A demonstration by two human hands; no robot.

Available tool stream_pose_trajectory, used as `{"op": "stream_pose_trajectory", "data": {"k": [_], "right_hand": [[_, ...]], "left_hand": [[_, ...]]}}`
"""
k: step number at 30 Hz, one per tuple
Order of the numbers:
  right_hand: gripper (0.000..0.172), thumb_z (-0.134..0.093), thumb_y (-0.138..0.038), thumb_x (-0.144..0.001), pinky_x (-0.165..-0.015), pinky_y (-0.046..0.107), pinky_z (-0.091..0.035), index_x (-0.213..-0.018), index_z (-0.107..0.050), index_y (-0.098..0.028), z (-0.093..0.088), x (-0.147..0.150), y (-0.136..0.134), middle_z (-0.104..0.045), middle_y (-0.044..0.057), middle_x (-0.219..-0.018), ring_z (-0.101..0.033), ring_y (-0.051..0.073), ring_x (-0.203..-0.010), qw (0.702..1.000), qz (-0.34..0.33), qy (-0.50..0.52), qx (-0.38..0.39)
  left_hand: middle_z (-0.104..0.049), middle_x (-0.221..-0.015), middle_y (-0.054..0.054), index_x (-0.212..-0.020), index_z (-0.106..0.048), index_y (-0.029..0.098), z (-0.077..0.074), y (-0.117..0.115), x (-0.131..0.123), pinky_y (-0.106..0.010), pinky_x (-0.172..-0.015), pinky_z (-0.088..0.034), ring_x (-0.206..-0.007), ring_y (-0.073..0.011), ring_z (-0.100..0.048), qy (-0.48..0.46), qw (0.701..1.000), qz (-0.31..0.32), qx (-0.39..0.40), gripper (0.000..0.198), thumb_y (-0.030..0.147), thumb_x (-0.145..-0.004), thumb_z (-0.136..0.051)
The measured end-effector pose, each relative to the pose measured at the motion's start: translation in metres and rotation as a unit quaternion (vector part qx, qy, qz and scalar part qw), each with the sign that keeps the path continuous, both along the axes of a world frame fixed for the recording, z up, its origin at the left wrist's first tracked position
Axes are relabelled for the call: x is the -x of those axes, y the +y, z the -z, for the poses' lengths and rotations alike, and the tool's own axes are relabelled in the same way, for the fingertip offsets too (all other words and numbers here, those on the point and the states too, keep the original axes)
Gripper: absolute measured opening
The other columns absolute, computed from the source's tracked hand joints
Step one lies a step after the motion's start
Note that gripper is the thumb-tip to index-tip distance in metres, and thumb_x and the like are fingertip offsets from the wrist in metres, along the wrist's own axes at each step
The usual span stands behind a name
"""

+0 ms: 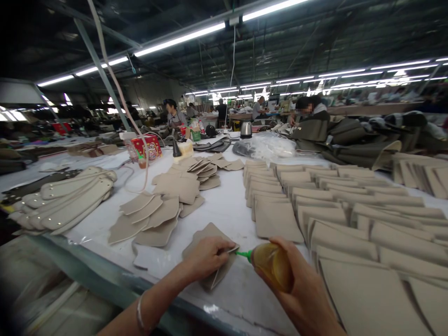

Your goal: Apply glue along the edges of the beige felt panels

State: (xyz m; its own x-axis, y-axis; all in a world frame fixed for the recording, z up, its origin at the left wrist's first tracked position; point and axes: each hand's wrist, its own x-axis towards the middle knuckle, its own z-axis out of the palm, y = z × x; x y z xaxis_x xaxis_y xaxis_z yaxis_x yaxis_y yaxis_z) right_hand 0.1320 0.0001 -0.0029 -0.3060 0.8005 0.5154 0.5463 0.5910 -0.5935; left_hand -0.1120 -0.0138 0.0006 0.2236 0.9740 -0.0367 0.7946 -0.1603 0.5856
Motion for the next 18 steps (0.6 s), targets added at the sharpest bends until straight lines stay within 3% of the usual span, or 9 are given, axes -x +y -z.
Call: {"op": "stream_pose_trajectory", "data": {"k": [5, 12, 18], "right_hand": [[0.046, -0.066, -0.050, -0.084, -0.082, 0.035, -0.052, -0.121, -0.049, -0.028, 0.0021, -0.0016, 0.0005, -0.061, 0.004, -0.107, -0.063, 0.025, -0.088, 0.999, 0.025, 0.023, 0.007], [0.044, -0.065, -0.050, -0.084, -0.070, 0.028, -0.053, -0.118, -0.050, -0.028, 0.0032, -0.0034, -0.0008, -0.062, 0.002, -0.104, -0.063, 0.021, -0.081, 0.999, 0.031, 0.029, 0.022], [0.044, -0.065, -0.051, -0.084, -0.073, 0.029, -0.052, -0.118, -0.050, -0.028, 0.0059, -0.0045, -0.0024, -0.060, 0.003, -0.106, -0.062, 0.023, -0.085, 0.999, 0.032, 0.032, 0.019]], "left_hand": [[-0.068, -0.114, 0.000, -0.117, -0.067, 0.022, 0.0045, -0.0007, 0.0004, -0.025, -0.093, -0.044, -0.103, -0.0182, -0.061, -0.026, 0.999, -0.007, -0.026, 0.045, 0.018, -0.077, -0.047], [-0.070, -0.108, 0.000, -0.114, -0.069, 0.022, 0.0068, 0.0003, -0.0006, -0.026, -0.090, -0.046, -0.094, -0.0189, -0.064, -0.031, 0.999, -0.014, -0.037, 0.045, 0.017, -0.074, -0.049], [-0.071, -0.107, 0.000, -0.113, -0.069, 0.022, 0.0071, 0.0008, -0.0009, -0.027, -0.090, -0.046, -0.092, -0.0188, -0.064, -0.030, 0.999, -0.023, -0.036, 0.045, 0.017, -0.073, -0.050]]}}
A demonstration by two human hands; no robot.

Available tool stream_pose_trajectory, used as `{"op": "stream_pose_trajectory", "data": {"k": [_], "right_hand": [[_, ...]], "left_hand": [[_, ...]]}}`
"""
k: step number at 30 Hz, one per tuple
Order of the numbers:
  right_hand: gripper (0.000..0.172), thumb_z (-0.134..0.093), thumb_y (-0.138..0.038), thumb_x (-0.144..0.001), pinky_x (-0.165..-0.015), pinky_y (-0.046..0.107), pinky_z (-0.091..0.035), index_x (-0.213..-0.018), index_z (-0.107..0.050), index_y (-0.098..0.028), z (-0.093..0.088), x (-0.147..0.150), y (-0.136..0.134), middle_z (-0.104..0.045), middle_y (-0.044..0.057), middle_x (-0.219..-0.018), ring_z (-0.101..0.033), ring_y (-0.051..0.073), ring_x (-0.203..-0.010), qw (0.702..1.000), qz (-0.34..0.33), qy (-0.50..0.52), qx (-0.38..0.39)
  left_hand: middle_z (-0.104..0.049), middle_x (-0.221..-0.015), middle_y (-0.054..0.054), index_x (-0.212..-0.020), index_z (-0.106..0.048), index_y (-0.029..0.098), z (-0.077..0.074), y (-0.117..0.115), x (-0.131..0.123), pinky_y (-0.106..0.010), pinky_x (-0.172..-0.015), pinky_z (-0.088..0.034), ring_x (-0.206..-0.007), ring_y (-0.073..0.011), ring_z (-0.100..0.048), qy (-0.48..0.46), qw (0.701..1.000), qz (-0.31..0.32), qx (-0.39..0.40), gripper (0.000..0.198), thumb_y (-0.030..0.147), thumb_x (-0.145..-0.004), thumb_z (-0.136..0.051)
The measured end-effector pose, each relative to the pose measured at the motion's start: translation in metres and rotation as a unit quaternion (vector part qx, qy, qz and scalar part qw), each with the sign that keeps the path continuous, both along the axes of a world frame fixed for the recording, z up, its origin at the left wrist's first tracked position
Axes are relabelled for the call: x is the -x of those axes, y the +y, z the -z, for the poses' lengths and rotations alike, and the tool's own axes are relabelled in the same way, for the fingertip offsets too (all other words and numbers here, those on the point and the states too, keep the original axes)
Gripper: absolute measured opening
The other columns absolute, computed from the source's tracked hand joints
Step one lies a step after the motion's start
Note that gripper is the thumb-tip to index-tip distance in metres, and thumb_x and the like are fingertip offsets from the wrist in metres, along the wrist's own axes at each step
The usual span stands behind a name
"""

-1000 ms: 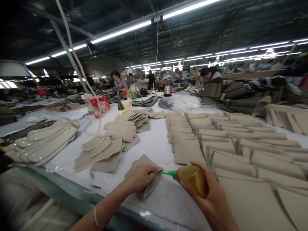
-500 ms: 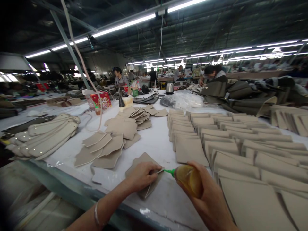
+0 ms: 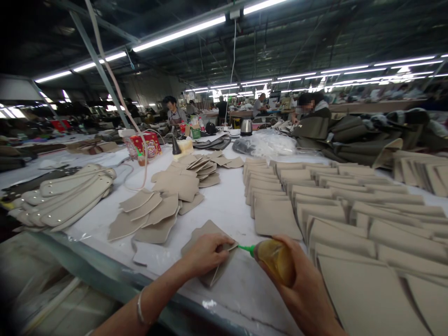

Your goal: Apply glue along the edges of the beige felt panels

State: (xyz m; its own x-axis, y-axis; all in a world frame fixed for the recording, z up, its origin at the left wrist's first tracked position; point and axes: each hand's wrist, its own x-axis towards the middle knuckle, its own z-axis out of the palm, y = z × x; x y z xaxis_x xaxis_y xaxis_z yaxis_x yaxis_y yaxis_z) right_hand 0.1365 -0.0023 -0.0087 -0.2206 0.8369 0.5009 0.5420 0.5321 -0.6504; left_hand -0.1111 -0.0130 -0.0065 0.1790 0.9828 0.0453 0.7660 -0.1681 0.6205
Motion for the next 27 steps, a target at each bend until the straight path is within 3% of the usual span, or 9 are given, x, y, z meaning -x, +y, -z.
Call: {"op": "stream_pose_trajectory", "data": {"k": [4, 9, 15, 20, 24, 27], "right_hand": [[0.043, -0.064, -0.052, -0.085, -0.072, 0.029, -0.051, -0.117, -0.050, -0.028, 0.000, -0.001, 0.000, -0.060, 0.002, -0.104, -0.062, 0.022, -0.084, 1.000, -0.005, 0.012, 0.028], [0.044, -0.064, -0.050, -0.085, -0.073, 0.029, -0.051, -0.119, -0.049, -0.027, 0.004, -0.004, 0.004, -0.060, 0.003, -0.105, -0.062, 0.022, -0.084, 0.999, 0.003, 0.019, 0.027], [0.045, -0.064, -0.052, -0.085, -0.072, 0.027, -0.051, -0.119, -0.049, -0.026, 0.006, -0.005, -0.001, -0.060, 0.003, -0.106, -0.062, 0.022, -0.085, 0.996, -0.038, 0.033, 0.068], [0.046, -0.065, -0.052, -0.083, -0.072, 0.028, -0.051, -0.118, -0.049, -0.026, 0.008, -0.003, 0.000, -0.060, 0.003, -0.103, -0.062, 0.022, -0.084, 0.996, -0.012, 0.053, 0.072], [0.045, -0.065, -0.050, -0.084, -0.073, 0.025, -0.050, -0.119, -0.049, -0.027, 0.010, -0.002, -0.005, -0.059, 0.002, -0.112, -0.061, 0.023, -0.093, 0.990, -0.063, 0.066, 0.106], [0.046, -0.065, -0.051, -0.083, -0.074, 0.025, -0.048, -0.118, -0.049, -0.027, 0.008, 0.000, -0.009, -0.059, 0.001, -0.108, -0.060, 0.022, -0.091, 0.989, -0.050, 0.074, 0.115]], "left_hand": [[-0.069, -0.112, 0.001, -0.113, -0.069, 0.023, 0.000, 0.000, 0.000, -0.026, -0.093, -0.044, -0.103, -0.0189, -0.061, -0.007, 1.000, 0.006, 0.000, 0.044, 0.017, -0.073, -0.051], [-0.069, -0.111, 0.001, -0.114, -0.068, 0.024, 0.000, -0.001, 0.000, -0.026, -0.092, -0.045, -0.100, -0.0187, -0.063, 0.002, 1.000, 0.004, -0.003, 0.044, 0.017, -0.074, -0.051], [-0.067, -0.116, 0.001, -0.116, -0.067, 0.024, -0.001, 0.000, 0.001, -0.026, -0.098, -0.042, -0.109, -0.0182, -0.060, 0.000, 1.000, 0.015, -0.004, 0.043, 0.017, -0.077, -0.050], [-0.068, -0.115, 0.000, -0.116, -0.067, 0.023, -0.003, -0.002, 0.000, -0.026, -0.096, -0.044, -0.106, -0.0179, -0.061, 0.006, 1.000, 0.014, -0.003, 0.042, 0.017, -0.079, -0.047], [-0.066, -0.119, 0.000, -0.119, -0.065, 0.022, -0.003, -0.003, 0.001, -0.026, -0.099, -0.042, -0.110, -0.0175, -0.059, 0.003, 1.000, 0.020, -0.005, 0.044, 0.016, -0.080, -0.047], [-0.066, -0.119, -0.001, -0.120, -0.064, 0.022, -0.004, -0.003, 0.001, -0.026, -0.099, -0.041, -0.110, -0.0180, -0.059, 0.005, 1.000, 0.018, -0.009, 0.042, 0.018, -0.082, -0.046]]}}
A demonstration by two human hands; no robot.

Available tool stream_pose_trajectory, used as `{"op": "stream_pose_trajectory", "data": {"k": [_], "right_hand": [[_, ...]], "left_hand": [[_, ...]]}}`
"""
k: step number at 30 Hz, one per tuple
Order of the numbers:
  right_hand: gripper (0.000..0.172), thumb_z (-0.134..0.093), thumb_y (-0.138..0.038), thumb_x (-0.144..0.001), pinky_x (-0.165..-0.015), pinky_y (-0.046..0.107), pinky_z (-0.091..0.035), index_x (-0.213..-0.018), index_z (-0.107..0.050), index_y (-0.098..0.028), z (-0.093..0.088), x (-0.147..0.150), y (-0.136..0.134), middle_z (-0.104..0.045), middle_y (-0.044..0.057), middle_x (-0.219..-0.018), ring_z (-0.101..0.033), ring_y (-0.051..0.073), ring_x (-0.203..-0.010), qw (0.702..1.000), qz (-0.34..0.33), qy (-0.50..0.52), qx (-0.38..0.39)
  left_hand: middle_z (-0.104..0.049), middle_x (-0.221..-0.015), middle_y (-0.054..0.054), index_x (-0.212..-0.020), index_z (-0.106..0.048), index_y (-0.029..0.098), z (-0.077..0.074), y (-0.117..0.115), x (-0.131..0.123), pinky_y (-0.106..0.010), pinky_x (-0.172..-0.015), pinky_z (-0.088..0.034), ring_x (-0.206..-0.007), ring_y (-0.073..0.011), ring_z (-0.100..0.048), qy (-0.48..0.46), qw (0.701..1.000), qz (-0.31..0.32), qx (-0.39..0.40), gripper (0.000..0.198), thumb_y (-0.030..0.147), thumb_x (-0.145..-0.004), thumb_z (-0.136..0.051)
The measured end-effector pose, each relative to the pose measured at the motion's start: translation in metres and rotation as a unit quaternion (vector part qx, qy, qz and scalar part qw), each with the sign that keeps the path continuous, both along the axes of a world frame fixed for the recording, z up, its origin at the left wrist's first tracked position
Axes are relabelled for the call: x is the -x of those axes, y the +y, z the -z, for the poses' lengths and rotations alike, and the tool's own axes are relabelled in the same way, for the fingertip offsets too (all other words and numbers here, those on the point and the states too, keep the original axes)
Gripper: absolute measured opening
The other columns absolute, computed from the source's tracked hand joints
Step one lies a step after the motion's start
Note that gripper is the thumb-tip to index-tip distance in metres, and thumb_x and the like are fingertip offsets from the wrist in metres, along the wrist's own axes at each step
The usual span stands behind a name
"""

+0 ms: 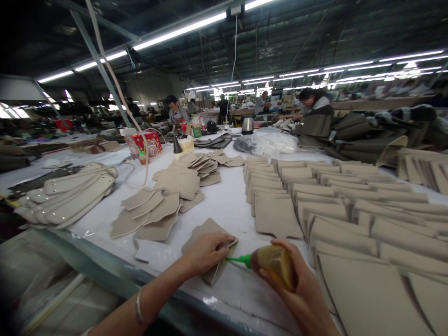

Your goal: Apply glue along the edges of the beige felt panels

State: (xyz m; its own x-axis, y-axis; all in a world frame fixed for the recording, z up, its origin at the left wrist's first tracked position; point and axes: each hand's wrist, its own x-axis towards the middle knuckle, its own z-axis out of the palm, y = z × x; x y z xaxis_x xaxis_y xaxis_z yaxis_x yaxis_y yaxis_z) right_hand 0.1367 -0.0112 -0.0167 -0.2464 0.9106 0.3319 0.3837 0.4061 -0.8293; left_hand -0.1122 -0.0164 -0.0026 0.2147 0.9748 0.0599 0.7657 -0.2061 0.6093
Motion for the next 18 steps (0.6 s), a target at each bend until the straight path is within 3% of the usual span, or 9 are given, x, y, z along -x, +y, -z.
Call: {"op": "stream_pose_trajectory", "data": {"k": [2, 7, 11, 18], "right_hand": [[0.047, -0.065, -0.051, -0.082, -0.077, 0.027, -0.046, -0.119, -0.049, -0.027, -0.002, 0.002, -0.004, -0.058, 0.001, -0.106, -0.059, 0.021, -0.088, 1.000, 0.029, 0.004, 0.011], [0.045, -0.063, -0.049, -0.082, -0.084, 0.027, -0.043, -0.118, -0.048, -0.026, -0.001, 0.007, -0.013, -0.056, 0.001, -0.114, -0.057, 0.023, -0.098, 0.999, -0.005, 0.025, 0.031], [0.048, -0.066, -0.050, -0.080, -0.081, 0.029, -0.045, -0.117, -0.050, -0.025, 0.001, 0.007, -0.013, -0.057, 0.002, -0.110, -0.058, 0.024, -0.094, 0.999, 0.026, 0.025, 0.038], [0.048, -0.068, -0.047, -0.080, -0.084, 0.026, -0.045, -0.119, -0.050, -0.026, 0.004, 0.005, -0.013, -0.056, 0.002, -0.116, -0.056, 0.024, -0.102, 0.998, -0.028, 0.034, 0.039]], "left_hand": [[-0.066, -0.118, -0.001, -0.120, -0.064, 0.021, -0.001, 0.000, 0.000, -0.027, -0.099, -0.042, -0.109, -0.0185, -0.059, 0.002, 1.000, 0.001, 0.002, 0.042, 0.018, -0.083, -0.045], [-0.066, -0.118, -0.001, -0.122, -0.063, 0.022, -0.001, -0.002, 0.000, -0.026, -0.096, -0.043, -0.106, -0.0184, -0.060, 0.001, 1.000, 0.003, 0.005, 0.043, 0.019, -0.083, -0.046], [-0.065, -0.119, -0.002, -0.123, -0.062, 0.021, 0.000, -0.003, 0.000, -0.027, -0.098, -0.042, -0.108, -0.0186, -0.058, 0.001, 1.000, 0.001, 0.005, 0.042, 0.019, -0.084, -0.045], [-0.064, -0.119, -0.001, -0.124, -0.061, 0.022, 0.001, -0.003, 0.000, -0.026, -0.095, -0.042, -0.106, -0.0181, -0.058, 0.004, 1.000, -0.003, 0.009, 0.042, 0.021, -0.085, -0.045]]}}
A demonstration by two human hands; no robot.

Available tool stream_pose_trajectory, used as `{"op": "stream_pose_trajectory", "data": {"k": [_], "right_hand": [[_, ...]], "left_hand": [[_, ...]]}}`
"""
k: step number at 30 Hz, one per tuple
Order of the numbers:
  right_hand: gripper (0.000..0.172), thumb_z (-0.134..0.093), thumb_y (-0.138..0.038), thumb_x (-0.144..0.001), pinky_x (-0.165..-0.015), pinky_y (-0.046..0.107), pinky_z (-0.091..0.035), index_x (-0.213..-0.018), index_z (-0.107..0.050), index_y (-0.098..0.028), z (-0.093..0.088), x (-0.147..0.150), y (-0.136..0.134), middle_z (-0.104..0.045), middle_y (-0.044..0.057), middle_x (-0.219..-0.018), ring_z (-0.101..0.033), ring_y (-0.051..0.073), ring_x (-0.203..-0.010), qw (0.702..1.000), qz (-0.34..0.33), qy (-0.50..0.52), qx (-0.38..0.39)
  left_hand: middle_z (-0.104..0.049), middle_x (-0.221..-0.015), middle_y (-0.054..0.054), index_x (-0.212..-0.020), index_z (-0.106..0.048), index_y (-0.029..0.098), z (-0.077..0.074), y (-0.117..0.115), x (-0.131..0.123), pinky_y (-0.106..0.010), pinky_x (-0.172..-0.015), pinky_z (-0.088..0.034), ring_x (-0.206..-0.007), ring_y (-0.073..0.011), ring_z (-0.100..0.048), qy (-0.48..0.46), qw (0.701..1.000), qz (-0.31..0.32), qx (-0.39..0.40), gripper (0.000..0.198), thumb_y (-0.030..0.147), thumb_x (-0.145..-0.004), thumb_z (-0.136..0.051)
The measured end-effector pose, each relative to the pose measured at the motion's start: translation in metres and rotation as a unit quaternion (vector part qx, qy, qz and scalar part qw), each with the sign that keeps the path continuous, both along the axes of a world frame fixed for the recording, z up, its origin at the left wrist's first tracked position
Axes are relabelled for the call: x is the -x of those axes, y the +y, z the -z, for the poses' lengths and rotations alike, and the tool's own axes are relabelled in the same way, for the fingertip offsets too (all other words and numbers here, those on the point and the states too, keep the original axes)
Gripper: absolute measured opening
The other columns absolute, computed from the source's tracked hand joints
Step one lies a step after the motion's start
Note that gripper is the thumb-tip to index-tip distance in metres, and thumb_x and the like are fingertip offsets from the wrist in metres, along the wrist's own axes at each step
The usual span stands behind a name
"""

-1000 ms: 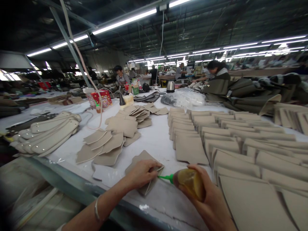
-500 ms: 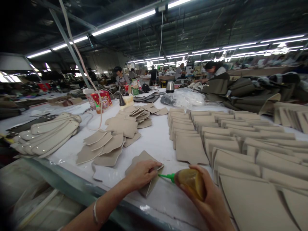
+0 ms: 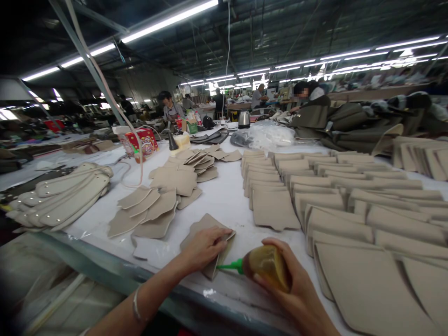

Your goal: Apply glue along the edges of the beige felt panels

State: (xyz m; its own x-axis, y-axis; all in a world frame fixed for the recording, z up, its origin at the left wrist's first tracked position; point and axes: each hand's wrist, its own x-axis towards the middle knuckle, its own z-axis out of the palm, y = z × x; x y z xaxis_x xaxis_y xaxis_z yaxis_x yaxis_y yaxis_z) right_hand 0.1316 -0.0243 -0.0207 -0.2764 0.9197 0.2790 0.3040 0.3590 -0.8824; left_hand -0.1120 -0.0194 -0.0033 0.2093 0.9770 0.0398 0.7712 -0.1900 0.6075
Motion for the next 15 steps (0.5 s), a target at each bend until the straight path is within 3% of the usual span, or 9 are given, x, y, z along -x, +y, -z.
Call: {"op": "stream_pose_trajectory", "data": {"k": [6, 12, 15], "right_hand": [[0.051, -0.067, -0.050, -0.080, -0.081, 0.028, -0.048, -0.120, -0.048, -0.025, 0.0022, -0.0024, 0.0007, -0.057, 0.003, -0.112, -0.059, 0.025, -0.094, 0.999, -0.015, 0.017, 0.027], [0.048, -0.069, -0.045, -0.081, -0.081, 0.025, -0.050, -0.120, -0.049, -0.026, 0.0042, -0.0071, 0.0038, -0.057, 0.003, -0.114, -0.059, 0.024, -0.097, 1.000, 0.000, -0.021, -0.011], [0.050, -0.069, -0.047, -0.081, -0.084, 0.027, -0.049, -0.121, -0.049, -0.026, 0.0050, -0.0062, 0.0019, -0.057, 0.004, -0.115, -0.059, 0.025, -0.099, 0.999, -0.029, 0.002, 0.018]], "left_hand": [[-0.065, -0.118, -0.002, -0.124, -0.061, 0.021, 0.0023, 0.0002, 0.0004, -0.026, -0.095, -0.043, -0.105, -0.0183, -0.059, 0.003, 1.000, 0.004, 0.000, 0.042, 0.021, -0.085, -0.046], [-0.062, -0.123, -0.002, -0.125, -0.060, 0.020, 0.0029, -0.0004, -0.0006, -0.027, -0.100, -0.039, -0.112, -0.0186, -0.056, 0.006, 1.000, -0.001, 0.000, 0.042, 0.020, -0.086, -0.044], [-0.062, -0.123, -0.002, -0.125, -0.059, 0.020, 0.0022, -0.0010, -0.0006, -0.027, -0.099, -0.041, -0.110, -0.0186, -0.057, 0.007, 1.000, -0.001, 0.002, 0.042, 0.021, -0.086, -0.044]]}}
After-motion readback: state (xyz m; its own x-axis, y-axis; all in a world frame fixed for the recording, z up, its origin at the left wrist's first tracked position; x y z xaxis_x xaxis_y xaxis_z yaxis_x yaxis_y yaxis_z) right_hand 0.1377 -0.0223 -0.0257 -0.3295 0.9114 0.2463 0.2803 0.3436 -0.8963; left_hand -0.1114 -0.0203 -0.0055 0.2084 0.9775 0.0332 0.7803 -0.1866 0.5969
